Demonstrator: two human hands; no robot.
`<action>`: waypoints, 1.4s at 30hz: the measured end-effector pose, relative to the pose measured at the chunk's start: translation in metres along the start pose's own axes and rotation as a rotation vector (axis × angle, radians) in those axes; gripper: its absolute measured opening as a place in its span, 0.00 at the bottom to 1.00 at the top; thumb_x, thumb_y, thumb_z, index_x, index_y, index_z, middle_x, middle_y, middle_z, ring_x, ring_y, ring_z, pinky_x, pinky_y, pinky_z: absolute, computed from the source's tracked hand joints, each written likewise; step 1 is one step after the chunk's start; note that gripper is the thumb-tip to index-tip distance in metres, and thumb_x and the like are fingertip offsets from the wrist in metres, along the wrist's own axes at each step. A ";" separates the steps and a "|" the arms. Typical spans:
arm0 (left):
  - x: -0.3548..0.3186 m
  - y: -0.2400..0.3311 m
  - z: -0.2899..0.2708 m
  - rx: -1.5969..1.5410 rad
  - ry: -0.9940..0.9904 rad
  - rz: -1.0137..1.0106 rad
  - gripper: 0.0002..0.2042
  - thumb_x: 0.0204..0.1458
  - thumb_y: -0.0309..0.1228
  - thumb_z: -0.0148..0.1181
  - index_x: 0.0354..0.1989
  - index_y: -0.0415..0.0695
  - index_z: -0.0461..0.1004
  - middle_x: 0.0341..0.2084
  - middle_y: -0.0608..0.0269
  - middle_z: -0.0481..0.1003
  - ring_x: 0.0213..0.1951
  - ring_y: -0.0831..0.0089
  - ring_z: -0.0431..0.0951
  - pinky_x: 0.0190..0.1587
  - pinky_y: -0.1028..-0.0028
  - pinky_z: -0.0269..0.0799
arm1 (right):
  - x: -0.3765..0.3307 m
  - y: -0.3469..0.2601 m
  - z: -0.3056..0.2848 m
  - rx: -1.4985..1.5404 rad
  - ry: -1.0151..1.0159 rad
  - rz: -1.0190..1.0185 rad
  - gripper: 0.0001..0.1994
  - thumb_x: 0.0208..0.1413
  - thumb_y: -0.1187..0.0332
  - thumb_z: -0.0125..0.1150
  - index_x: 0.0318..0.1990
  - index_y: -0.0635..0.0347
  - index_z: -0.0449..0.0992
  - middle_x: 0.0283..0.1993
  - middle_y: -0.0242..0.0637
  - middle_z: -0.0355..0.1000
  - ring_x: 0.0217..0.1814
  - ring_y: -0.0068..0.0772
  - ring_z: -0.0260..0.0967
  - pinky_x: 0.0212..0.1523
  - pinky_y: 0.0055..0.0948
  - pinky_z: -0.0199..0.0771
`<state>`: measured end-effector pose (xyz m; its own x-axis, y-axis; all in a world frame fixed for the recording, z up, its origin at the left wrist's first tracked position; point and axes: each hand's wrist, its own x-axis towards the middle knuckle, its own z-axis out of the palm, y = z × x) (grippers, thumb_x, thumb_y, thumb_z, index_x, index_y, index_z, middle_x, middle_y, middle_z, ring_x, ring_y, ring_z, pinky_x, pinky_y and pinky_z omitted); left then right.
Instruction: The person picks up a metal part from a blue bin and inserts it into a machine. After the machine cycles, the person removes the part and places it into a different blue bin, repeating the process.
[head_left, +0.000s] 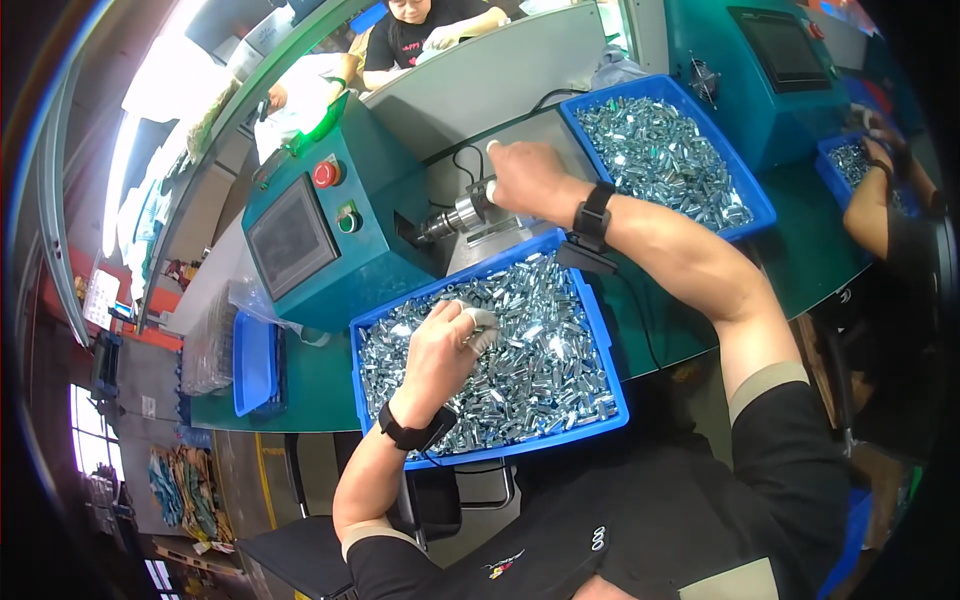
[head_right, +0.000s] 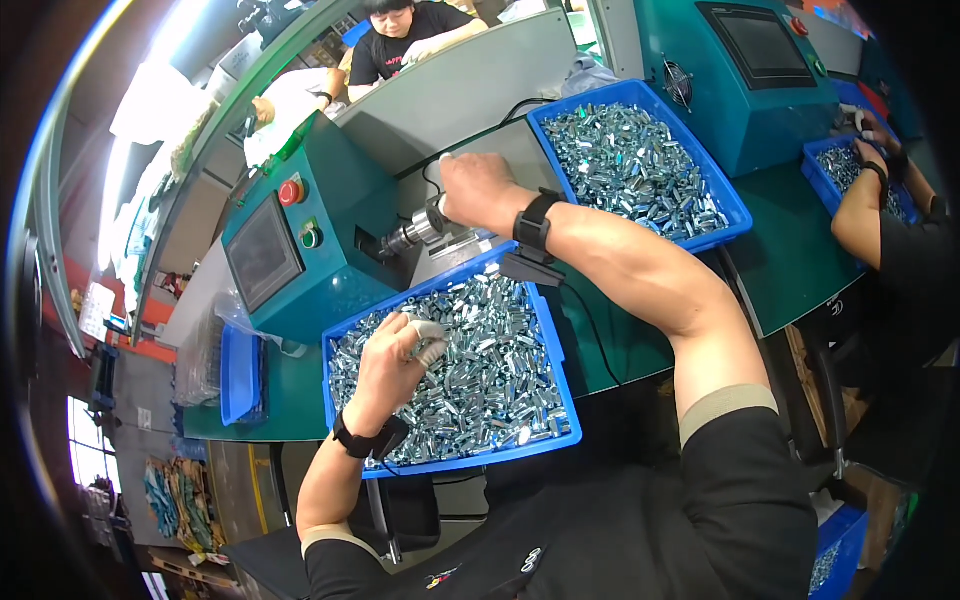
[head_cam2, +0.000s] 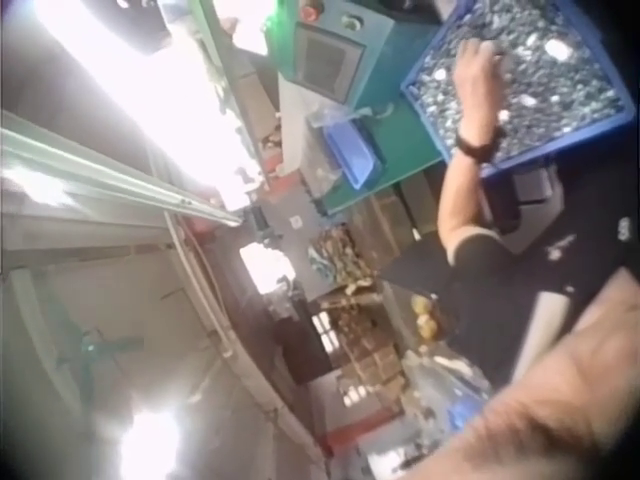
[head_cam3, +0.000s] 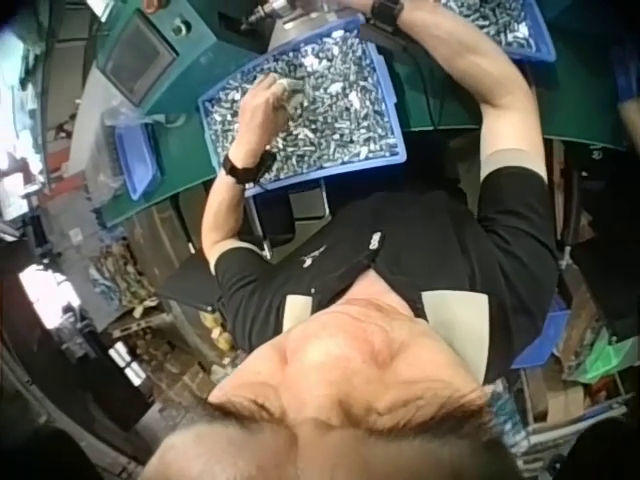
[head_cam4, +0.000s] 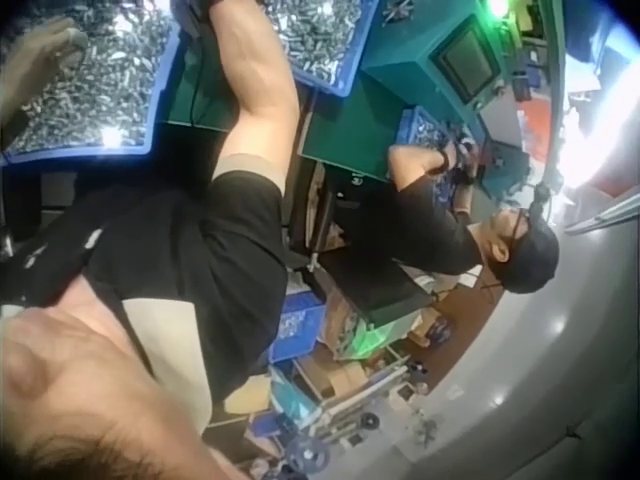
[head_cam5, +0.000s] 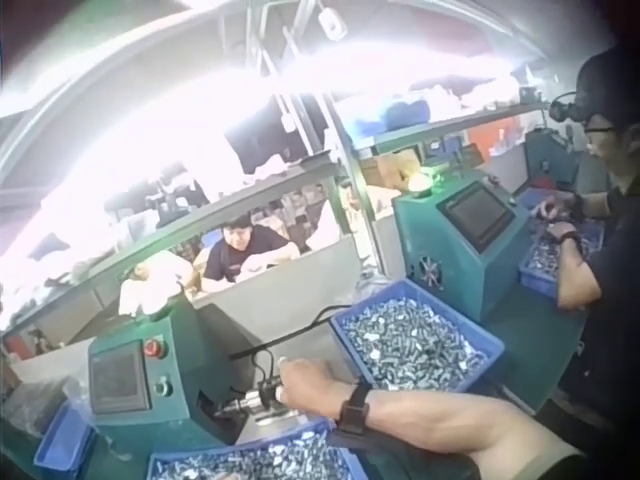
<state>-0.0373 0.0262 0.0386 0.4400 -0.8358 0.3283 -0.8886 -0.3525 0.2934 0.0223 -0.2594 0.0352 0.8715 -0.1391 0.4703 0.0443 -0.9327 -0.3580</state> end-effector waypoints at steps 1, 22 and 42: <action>0.008 0.000 0.002 -0.033 0.017 0.002 0.09 0.51 0.28 0.75 0.38 0.46 0.81 0.32 0.61 0.80 0.38 0.58 0.79 0.42 0.61 0.76 | 0.002 0.005 -0.006 0.005 -0.025 0.046 0.15 0.53 0.61 0.67 0.41 0.63 0.79 0.36 0.53 0.82 0.41 0.60 0.82 0.44 0.54 0.82; 0.170 -0.061 0.046 0.212 0.145 0.034 0.09 0.43 0.16 0.57 0.33 0.40 0.77 0.31 0.55 0.75 0.41 0.52 0.77 0.43 0.55 0.74 | -0.156 0.113 -0.094 0.096 0.016 0.275 0.28 0.56 0.57 0.74 0.62 0.61 0.78 0.48 0.47 0.80 0.51 0.53 0.79 0.52 0.45 0.78; 0.161 -0.059 0.043 0.393 0.142 0.269 0.03 0.49 0.22 0.61 0.31 0.42 0.76 0.31 0.59 0.75 0.41 0.56 0.77 0.46 0.59 0.74 | -0.077 0.034 -0.036 0.471 -0.209 0.108 0.27 0.59 0.58 0.71 0.61 0.65 0.78 0.47 0.51 0.83 0.48 0.51 0.82 0.52 0.42 0.80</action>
<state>0.0800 -0.1058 0.0356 0.1775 -0.8632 0.4726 -0.9427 -0.2870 -0.1702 -0.0605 -0.2919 0.0159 0.9600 -0.1118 0.2566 0.1216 -0.6594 -0.7419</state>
